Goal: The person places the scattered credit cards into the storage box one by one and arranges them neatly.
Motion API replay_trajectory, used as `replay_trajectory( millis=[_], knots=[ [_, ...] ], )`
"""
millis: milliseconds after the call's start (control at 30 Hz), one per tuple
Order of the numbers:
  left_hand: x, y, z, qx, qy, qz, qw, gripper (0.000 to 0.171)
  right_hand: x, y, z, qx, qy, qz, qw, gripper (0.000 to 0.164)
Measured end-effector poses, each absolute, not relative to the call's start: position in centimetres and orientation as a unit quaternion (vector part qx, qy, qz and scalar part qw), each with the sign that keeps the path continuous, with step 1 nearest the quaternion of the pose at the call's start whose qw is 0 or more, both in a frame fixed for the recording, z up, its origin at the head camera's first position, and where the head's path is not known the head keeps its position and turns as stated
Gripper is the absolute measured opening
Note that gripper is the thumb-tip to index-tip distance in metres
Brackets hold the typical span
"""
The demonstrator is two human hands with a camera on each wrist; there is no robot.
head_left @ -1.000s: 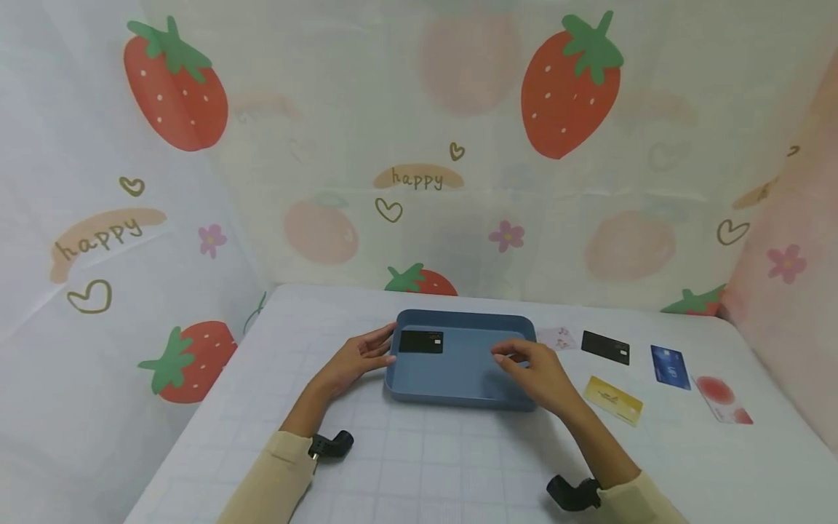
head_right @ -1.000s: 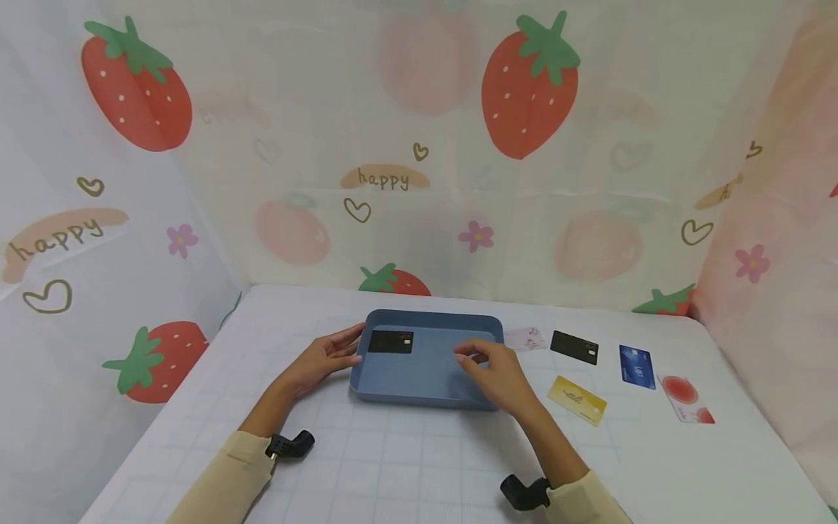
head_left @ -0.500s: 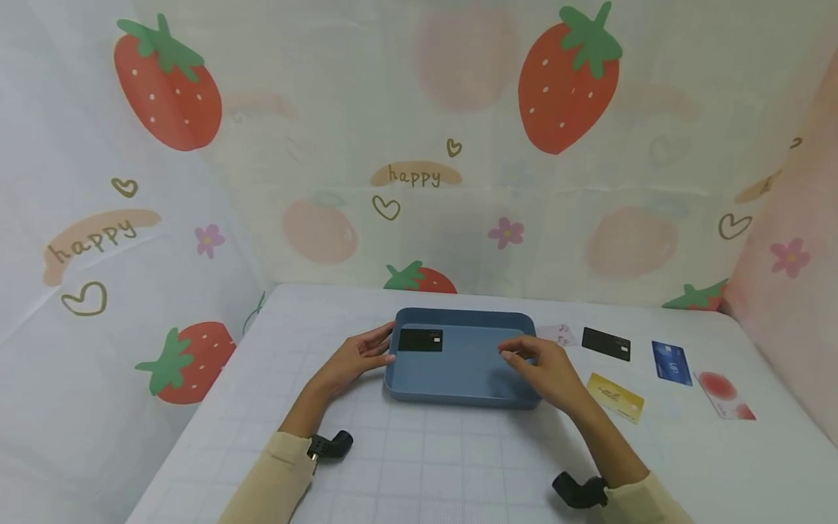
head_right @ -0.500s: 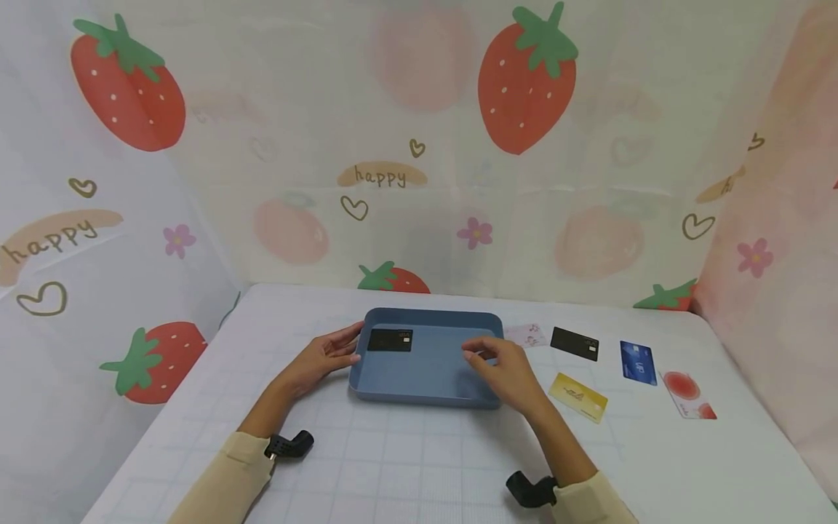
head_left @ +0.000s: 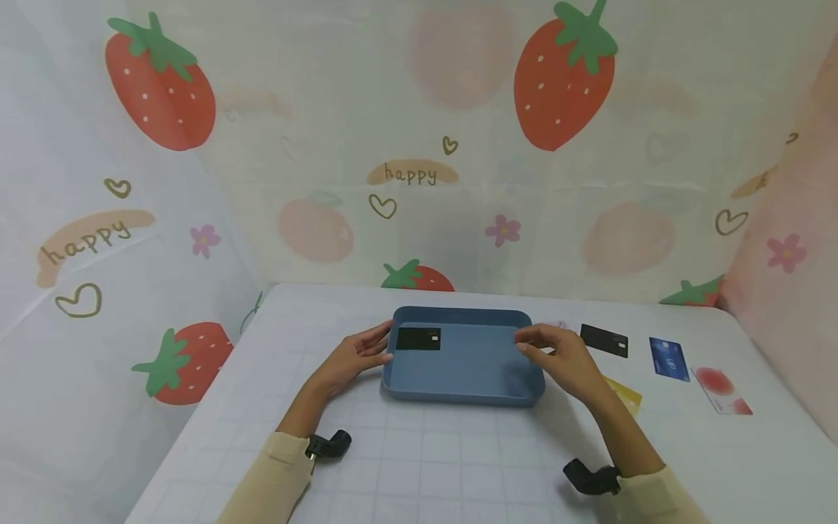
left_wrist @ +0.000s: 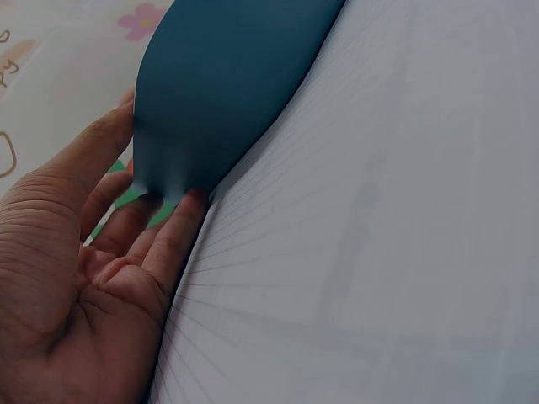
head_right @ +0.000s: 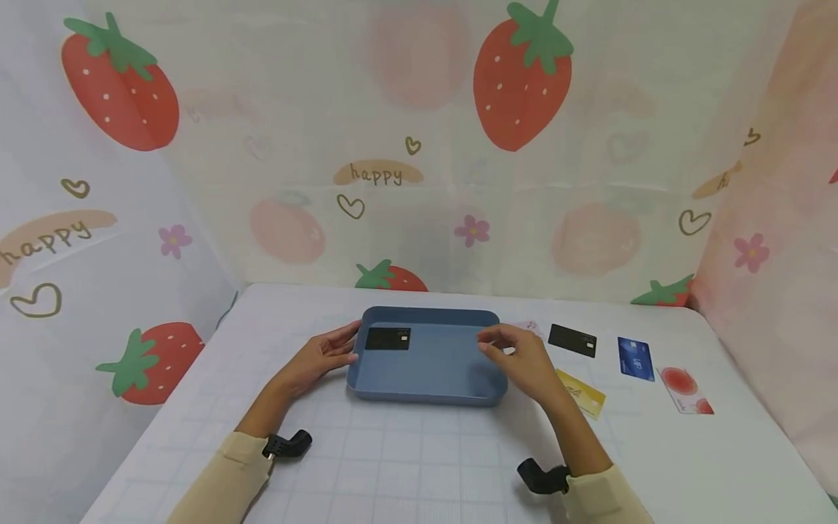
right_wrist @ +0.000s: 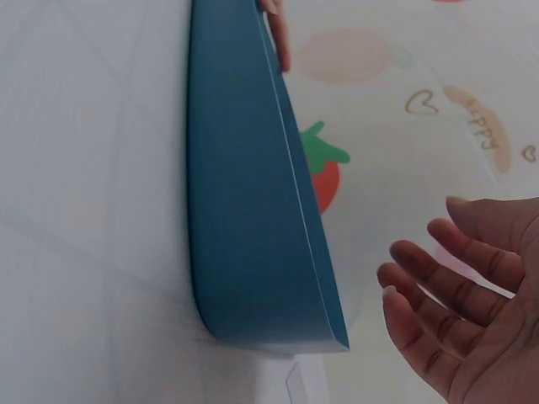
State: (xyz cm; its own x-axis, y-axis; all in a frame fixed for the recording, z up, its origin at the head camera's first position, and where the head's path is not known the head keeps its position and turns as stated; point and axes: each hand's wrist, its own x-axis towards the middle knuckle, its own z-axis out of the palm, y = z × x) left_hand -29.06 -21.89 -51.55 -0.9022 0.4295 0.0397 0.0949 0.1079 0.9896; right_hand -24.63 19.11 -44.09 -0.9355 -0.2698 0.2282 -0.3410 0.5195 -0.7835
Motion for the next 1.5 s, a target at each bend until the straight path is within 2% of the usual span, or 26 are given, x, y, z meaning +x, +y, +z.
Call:
replay_trajectory(
  millis=[667, 1333, 1500],
  knots=[
    [-29.2, -21.8, -51.7, 0.185, 0.732, 0.643, 0.131, 0.072, -25.1, 22.2, -43.6, 0.135, -0.881, 0.451, 0.041, 0.034],
    [-29.1, -22.1, -51.9, 0.182, 0.732, 0.643, 0.133, 0.072, -25.5, 24.0, -43.5, 0.119, -0.882, 0.455, 0.027, 0.036],
    [-29.4, -22.0, -51.9, 0.185, 0.731, 0.644, 0.129, 0.072, -25.5, 24.3, -43.6, 0.115, -0.882, 0.455, 0.027, 0.041]
  ],
)
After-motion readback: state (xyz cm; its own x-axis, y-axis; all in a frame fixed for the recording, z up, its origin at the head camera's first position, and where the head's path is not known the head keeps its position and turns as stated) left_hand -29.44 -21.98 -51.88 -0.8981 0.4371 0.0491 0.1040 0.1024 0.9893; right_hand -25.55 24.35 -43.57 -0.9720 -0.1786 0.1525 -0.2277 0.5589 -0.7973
